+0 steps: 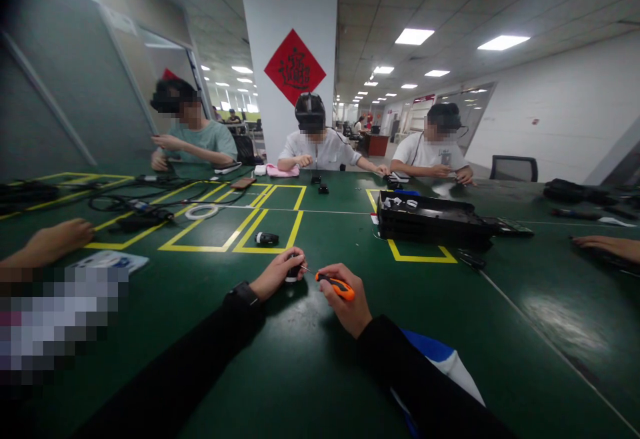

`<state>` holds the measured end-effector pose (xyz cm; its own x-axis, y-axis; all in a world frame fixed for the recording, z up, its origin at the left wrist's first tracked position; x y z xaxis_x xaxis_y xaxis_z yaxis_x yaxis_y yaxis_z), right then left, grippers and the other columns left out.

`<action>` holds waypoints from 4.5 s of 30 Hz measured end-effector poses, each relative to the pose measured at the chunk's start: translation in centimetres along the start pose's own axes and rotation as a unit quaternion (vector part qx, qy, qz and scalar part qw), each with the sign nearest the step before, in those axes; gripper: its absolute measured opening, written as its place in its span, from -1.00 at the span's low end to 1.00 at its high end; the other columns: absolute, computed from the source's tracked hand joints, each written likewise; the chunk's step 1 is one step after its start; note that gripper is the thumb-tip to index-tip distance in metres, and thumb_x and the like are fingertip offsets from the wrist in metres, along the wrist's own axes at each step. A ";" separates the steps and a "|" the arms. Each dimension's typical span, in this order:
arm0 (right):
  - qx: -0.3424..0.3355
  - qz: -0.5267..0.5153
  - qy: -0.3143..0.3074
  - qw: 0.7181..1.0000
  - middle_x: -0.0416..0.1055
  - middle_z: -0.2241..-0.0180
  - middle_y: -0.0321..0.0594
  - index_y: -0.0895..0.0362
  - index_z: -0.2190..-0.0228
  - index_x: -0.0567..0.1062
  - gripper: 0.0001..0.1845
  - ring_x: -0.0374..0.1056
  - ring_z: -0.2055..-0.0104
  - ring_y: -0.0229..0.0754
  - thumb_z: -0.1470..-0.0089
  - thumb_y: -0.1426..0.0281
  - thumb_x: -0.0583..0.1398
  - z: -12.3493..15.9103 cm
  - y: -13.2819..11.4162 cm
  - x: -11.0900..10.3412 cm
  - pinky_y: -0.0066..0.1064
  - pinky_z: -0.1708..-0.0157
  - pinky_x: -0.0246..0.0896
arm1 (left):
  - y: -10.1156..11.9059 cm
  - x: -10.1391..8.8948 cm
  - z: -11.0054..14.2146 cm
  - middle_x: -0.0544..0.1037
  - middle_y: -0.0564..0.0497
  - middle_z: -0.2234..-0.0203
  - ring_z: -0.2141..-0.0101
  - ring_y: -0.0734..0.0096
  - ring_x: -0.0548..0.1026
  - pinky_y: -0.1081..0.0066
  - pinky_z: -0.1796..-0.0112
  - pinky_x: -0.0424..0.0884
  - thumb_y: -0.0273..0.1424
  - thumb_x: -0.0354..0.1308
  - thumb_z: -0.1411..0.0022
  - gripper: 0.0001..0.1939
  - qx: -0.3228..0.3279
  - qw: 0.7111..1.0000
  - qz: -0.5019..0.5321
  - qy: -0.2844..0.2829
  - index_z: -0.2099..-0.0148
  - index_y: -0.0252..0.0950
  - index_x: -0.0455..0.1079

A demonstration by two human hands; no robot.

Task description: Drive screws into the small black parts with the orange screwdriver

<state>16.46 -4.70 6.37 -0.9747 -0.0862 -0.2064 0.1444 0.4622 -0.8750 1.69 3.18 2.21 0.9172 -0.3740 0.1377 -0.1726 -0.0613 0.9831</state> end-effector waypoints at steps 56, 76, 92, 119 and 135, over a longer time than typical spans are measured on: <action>0.033 0.265 -0.026 0.963 0.36 0.38 -0.21 0.15 0.41 0.45 -0.83 0.24 0.28 -0.21 0.03 0.36 0.09 -1.8 4.7 -1.9 -0.37 0.24 0.12 | 0.8 -0.5 0.0 0.37 0.12 0.58 0.55 0.55 0.33 0.53 0.47 0.25 -0.19 0.01 -0.07 -0.74 0.089 0.970 -0.220 0.055 0.33 -0.30 0.23; 0.032 0.280 -0.041 0.959 0.37 0.38 -0.20 0.15 0.42 0.47 -0.84 0.24 0.28 -0.19 0.06 0.42 0.10 -1.9 4.6 -1.8 -0.35 0.23 0.10 | 0.8 -0.5 0.2 0.37 0.09 0.55 0.52 0.52 0.35 0.52 0.48 0.26 -0.17 0.02 -0.05 -0.72 0.075 0.967 -0.233 0.064 0.32 -0.30 0.24; 0.027 0.227 -0.032 0.973 0.39 0.30 -0.22 0.13 0.31 0.44 -0.77 0.27 0.21 -0.21 0.03 0.47 0.04 -1.7 4.5 -2.0 -0.32 0.15 0.12 | 0.7 -0.5 0.1 0.36 0.11 0.59 0.56 0.55 0.31 0.54 0.50 0.24 -0.18 0.04 -0.04 -0.72 0.080 0.967 -0.235 0.061 0.32 -0.30 0.25; 0.048 0.188 -0.017 0.981 0.37 0.34 -0.23 0.13 0.25 0.36 -0.73 0.31 0.28 -0.25 0.06 0.49 0.05 -1.8 4.8 -2.1 -0.34 0.20 0.19 | 1.4 -0.3 0.5 0.36 0.11 0.57 0.51 0.52 0.32 0.50 0.42 0.26 -0.25 0.05 -0.03 -0.79 0.083 0.964 -0.241 0.070 0.34 -0.30 0.25; 0.030 0.187 -0.020 0.982 0.36 0.30 -0.22 0.13 0.24 0.35 -0.74 0.30 0.24 -0.25 0.05 0.48 0.06 -1.5 4.1 -1.8 -0.36 0.17 0.17 | 1.1 -0.3 0.3 0.36 0.10 0.53 0.50 0.53 0.33 0.50 0.40 0.25 -0.26 0.04 -0.05 -0.80 0.090 0.969 -0.226 0.049 0.31 -0.29 0.25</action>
<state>18.57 -1.28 3.82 -0.8438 0.0450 -0.5347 0.5027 0.4149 -0.7584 1.07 2.94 3.23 0.9418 -0.1822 -0.2826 0.2032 -0.3613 0.9100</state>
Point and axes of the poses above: each hand's wrist, its own z-axis away from the middle knuckle, its own x-axis out of the palm, y = z × x, the point moved 6 cm from there along -z, towards the middle knuckle
